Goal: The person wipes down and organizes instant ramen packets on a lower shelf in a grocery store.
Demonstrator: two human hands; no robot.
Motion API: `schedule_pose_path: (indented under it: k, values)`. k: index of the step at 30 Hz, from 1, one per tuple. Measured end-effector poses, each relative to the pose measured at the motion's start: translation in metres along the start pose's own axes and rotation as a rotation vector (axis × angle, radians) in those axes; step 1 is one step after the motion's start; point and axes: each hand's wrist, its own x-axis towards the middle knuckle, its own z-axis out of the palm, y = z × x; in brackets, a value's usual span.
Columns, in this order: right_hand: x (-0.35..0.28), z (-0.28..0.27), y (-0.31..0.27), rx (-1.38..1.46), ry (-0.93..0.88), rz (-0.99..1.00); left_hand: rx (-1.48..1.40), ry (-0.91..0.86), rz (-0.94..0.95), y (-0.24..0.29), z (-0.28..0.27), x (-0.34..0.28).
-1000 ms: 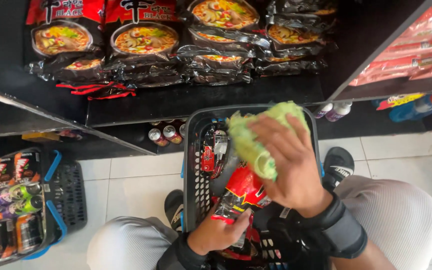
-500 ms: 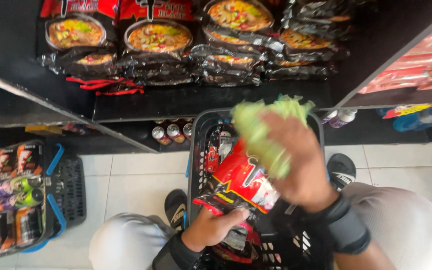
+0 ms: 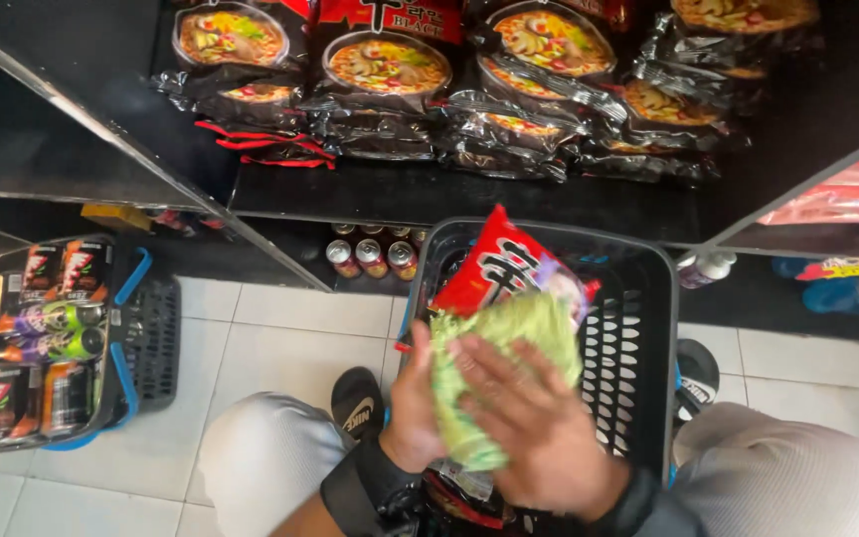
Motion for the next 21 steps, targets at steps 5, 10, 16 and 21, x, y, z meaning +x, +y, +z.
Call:
schedule_pose_path:
  k: [5,10,16,21]
  values:
    - [0.014,-0.007,0.012,-0.086,0.03,0.07,-0.04,-0.034,0.04,0.009,0.031,0.003]
    - [0.023,-0.011,0.012,-0.089,0.032,0.088,-0.047,-0.046,0.046,0.003,0.02,0.006]
    - [0.012,-0.014,0.008,0.046,-0.049,-0.139,-0.069,0.086,0.115,0.03,0.015,0.004]
    - [-0.016,-0.018,0.038,0.042,0.098,-0.003,-0.096,-0.014,0.222,0.047,0.05,0.005]
